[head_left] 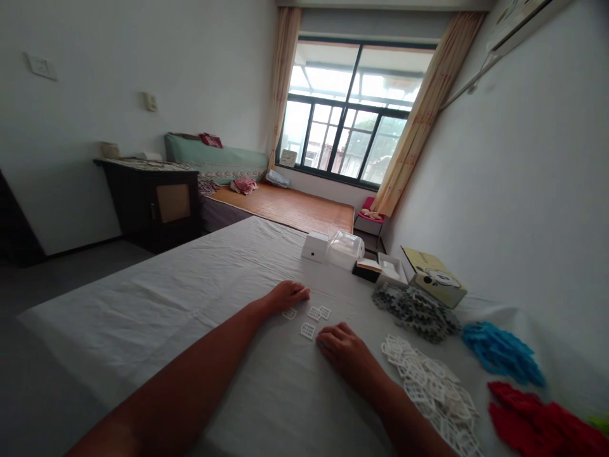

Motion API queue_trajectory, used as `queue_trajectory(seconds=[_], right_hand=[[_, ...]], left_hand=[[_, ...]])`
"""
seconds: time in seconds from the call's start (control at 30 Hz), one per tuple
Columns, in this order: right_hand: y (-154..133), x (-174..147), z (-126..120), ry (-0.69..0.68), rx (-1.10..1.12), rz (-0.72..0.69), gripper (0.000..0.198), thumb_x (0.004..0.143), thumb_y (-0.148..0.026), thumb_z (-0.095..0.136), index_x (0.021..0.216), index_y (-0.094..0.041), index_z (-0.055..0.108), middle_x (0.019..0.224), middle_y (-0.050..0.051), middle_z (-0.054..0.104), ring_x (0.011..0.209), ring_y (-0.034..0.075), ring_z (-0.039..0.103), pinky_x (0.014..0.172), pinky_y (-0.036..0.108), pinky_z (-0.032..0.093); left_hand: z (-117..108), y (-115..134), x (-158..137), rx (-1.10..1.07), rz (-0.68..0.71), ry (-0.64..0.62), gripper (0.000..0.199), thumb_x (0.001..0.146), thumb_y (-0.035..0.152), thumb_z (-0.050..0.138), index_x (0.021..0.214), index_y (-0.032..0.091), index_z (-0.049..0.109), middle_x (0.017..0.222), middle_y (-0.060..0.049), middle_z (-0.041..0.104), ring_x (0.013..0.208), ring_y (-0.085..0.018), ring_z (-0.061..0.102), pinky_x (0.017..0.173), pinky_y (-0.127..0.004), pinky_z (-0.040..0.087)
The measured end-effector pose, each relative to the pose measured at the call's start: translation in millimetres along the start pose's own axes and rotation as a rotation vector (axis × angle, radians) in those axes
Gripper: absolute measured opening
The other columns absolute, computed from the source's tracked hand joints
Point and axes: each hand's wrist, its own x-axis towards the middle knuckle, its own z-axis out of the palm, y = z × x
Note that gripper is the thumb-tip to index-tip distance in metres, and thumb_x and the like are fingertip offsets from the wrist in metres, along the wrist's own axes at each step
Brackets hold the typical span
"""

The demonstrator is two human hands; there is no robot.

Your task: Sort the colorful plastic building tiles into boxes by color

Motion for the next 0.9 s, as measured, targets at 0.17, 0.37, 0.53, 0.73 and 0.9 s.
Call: queue_trajectory(seconds=[0.17,0.37,0.53,0.73,0.9], right_hand=[[5.1,-3.0,-4.0,0.028,0.010,0.054,0.027,0.090,-0.020,0.045,0.111,-0.025,0.063,0.107,0.003,0.065,0.100,0.019,0.053,0.090,0.030,0.045],[5.5,-3.4,-3.0,-0.011,-0.070,0.084,0.036,0.085,-0.009,0.043,0.111,-0.025,0.062,0.109,0.004,0.066,0.101,0.019,0.053,0.090,0.029,0.043],[14.7,-6.0,-14.0,0.020,-0.215,0.197,0.033,0.081,-0.005,0.041,0.096,-0.023,0.064,0.101,0.005,0.066,0.096,0.019,0.057,0.084,0.029,0.041],[36.4,-24.5,-49.3,-0.023,-0.425,0.449,0.020,0.080,-0.014,0.046,0.076,-0.023,0.063,0.078,0.004,0.067,0.078,0.022,0.061,0.071,0.035,0.041],[31.7,-14.1,-30.9,0.161,-0.293,0.300,0.026,0.089,-0.021,0.041,0.099,-0.023,0.064,0.103,0.007,0.068,0.101,0.022,0.058,0.088,0.036,0.043]], left_hand=[[0.6,-0.7,1.0,0.003,-0.004,0.003,0.047,0.091,0.044,0.036,0.081,0.017,0.072,0.078,-0.002,0.071,0.074,-0.014,0.061,0.071,-0.021,0.040],[0.9,-0.3,0.9,0.003,-0.021,0.000,0.046,0.091,0.045,0.036,0.080,0.018,0.072,0.077,-0.001,0.071,0.073,-0.014,0.061,0.069,-0.021,0.040],[0.3,-0.2,0.3,0.008,-0.027,-0.004,0.047,0.091,0.045,0.036,0.081,0.017,0.072,0.078,-0.002,0.072,0.073,-0.014,0.061,0.068,-0.020,0.041],[-0.5,1.1,-0.8,0.012,-0.014,-0.005,0.047,0.092,0.044,0.036,0.082,0.017,0.073,0.079,-0.002,0.072,0.073,-0.014,0.061,0.069,-0.020,0.041],[-0.8,2.4,-1.1,0.014,-0.009,0.000,0.046,0.091,0.043,0.037,0.081,0.016,0.073,0.077,-0.002,0.072,0.071,-0.014,0.062,0.068,-0.020,0.042]])
